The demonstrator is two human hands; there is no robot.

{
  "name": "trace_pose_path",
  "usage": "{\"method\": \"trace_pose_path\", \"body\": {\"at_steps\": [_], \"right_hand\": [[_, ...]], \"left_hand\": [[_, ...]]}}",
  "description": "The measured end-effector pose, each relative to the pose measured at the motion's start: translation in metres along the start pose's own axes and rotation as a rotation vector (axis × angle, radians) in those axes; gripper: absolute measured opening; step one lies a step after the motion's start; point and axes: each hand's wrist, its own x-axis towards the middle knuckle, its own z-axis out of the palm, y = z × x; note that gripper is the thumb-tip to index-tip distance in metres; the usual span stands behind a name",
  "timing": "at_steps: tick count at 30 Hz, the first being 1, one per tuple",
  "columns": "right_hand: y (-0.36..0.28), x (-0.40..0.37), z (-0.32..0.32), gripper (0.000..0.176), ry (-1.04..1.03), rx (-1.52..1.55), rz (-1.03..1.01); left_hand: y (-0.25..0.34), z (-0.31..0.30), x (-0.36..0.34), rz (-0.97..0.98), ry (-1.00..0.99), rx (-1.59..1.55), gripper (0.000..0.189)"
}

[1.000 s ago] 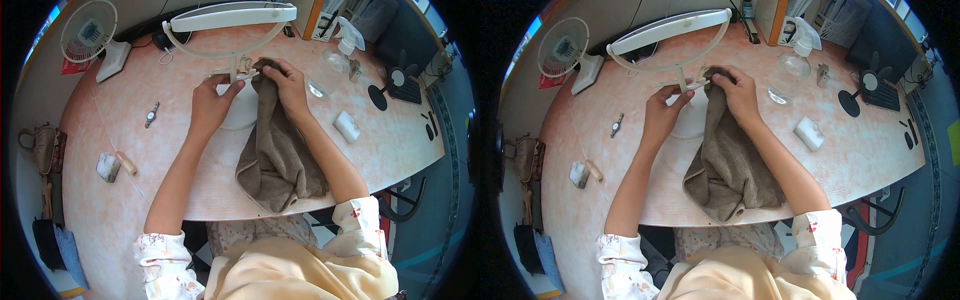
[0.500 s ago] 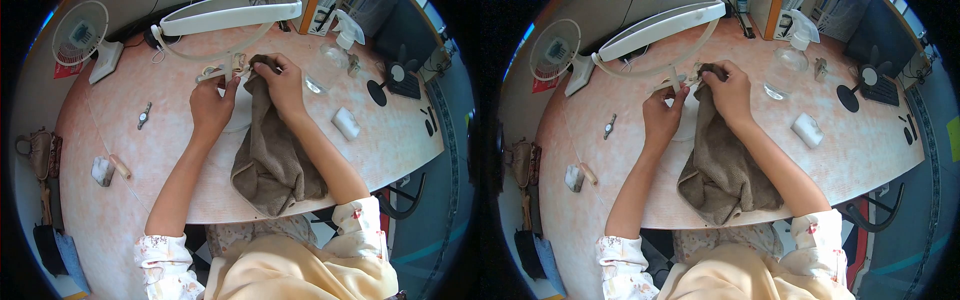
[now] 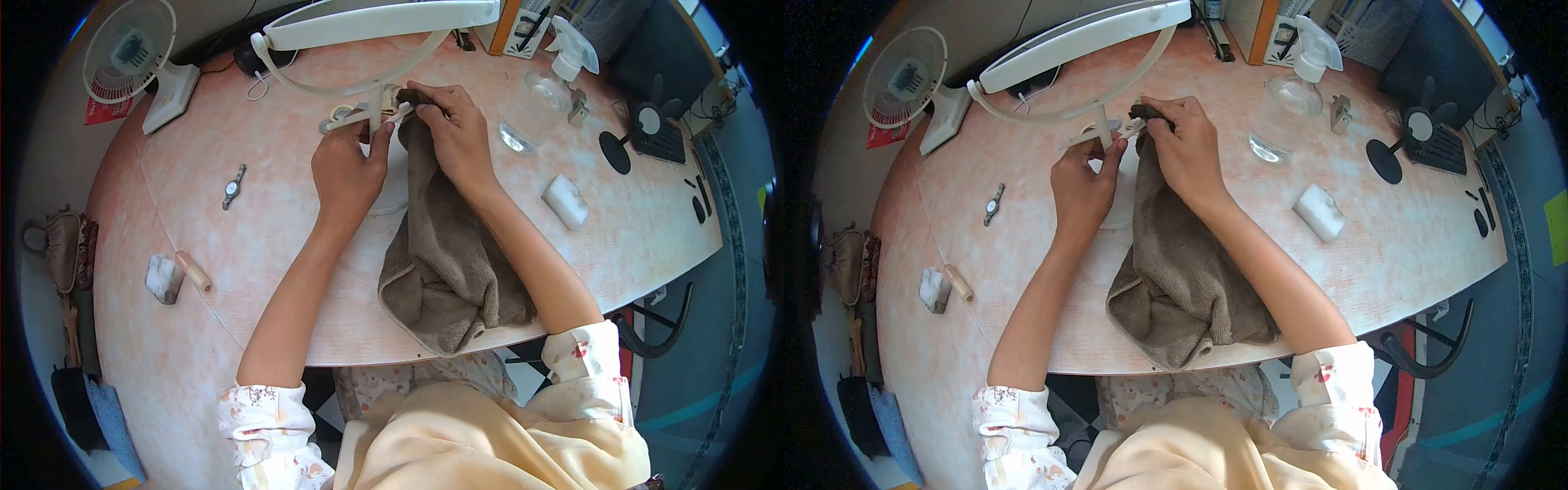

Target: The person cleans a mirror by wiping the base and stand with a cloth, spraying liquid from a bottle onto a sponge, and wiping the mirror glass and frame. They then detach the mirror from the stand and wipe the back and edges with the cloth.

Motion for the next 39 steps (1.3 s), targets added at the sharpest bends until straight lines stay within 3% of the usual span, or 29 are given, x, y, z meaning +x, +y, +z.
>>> {"method": "trace_pose_path", "body": {"at_steps": [4, 13, 16, 19, 22, 30, 39], "right_hand": [[0.001, 0.004, -0.005, 0.026, 0.089, -0.125, -0.070], [-0.011, -0.004, -0.004, 0.022, -0.007, -0.292, -0.376], [-0.015, -0.008, -0.002, 0.021, 0.013, -0.358, -0.401], [-0.008, -0.005, -0.007, 0.019, -0.027, -0.206, -0.164], [0.001, -0.005, -0.001, 0.018, 0.016, -0.194, -0.221], [-0.001, -0.004, -0.001, 0.030, -0.028, -0.506, -0.536], [0.001, -0.013, -0.002, 0.026, -0.003, -0.475, -0.607]], "left_hand": [[0.003, -0.001, -0.001, -0.010, 0.006, -0.011, 0.028], [-0.001, 0.004, -0.001, 0.007, 0.043, -0.034, 0.026], [0.001, 0.005, -0.002, -0.005, 0.050, -0.014, 0.024], [0.001, 0.006, -0.003, 0.007, 0.071, -0.013, 0.024], [-0.002, 0.008, -0.002, 0.061, 0.109, -0.032, 0.024], [-0.004, 0.011, -0.003, 0.056, 0.122, -0.027, 0.023], [-0.004, 0.009, -0.006, 0.109, 0.125, 0.030, 0.021]]}}
